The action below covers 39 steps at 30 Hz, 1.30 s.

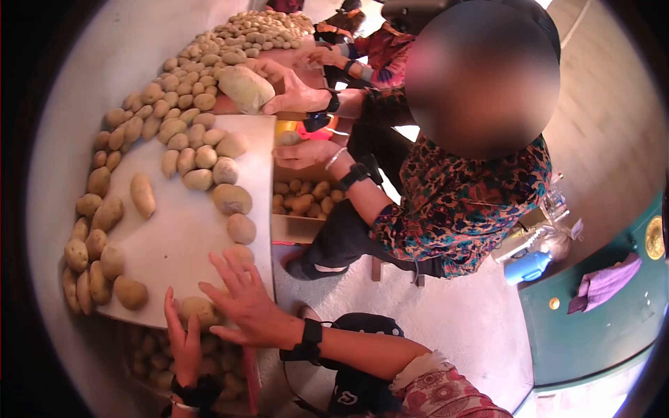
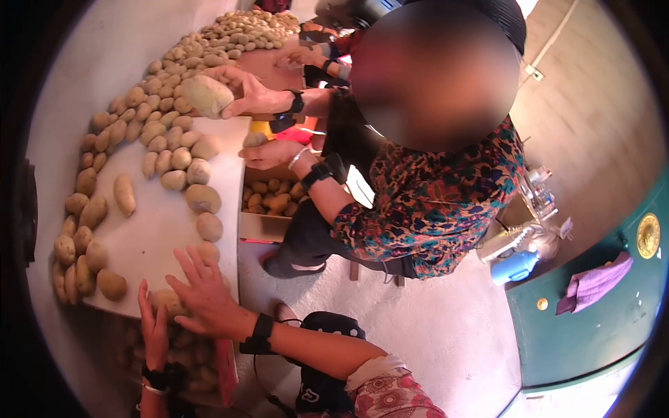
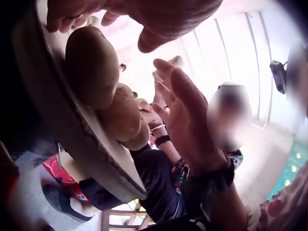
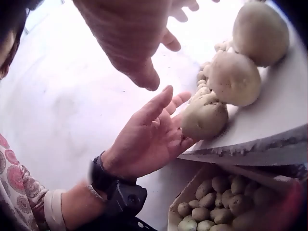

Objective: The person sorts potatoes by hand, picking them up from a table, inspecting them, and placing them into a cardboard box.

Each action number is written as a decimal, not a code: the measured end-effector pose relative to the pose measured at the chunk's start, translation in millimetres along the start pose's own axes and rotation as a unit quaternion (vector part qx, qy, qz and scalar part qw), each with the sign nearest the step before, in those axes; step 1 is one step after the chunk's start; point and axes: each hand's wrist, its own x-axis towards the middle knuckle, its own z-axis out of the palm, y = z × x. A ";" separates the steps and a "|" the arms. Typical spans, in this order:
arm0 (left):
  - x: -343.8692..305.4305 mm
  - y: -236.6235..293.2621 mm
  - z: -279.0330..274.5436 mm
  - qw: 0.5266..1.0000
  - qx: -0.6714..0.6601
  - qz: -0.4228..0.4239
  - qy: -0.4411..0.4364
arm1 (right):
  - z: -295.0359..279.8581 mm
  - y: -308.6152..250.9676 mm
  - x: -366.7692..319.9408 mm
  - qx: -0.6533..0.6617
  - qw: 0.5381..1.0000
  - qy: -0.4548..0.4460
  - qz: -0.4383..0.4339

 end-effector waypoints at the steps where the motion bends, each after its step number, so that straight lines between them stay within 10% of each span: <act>1: -3.0 -4.2 -0.9 0.999 -0.044 -0.019 0.020 | 2.8 -3.7 -0.7 0.010 1.000 0.004 0.005; 7: -10.9 -4.0 -1.4 1.000 0.001 -0.009 0.014 | 16.7 -14.2 7.2 -0.038 0.999 0.016 0.003; 13: -17.4 1.8 1.8 0.992 0.112 0.032 -0.040 | 23.4 -7.2 -1.2 -0.162 0.965 -0.099 0.182; 39: -44.1 -6.0 15.1 0.982 0.170 0.083 -0.027 | 11.7 7.1 -30.9 -0.123 0.981 -0.105 0.103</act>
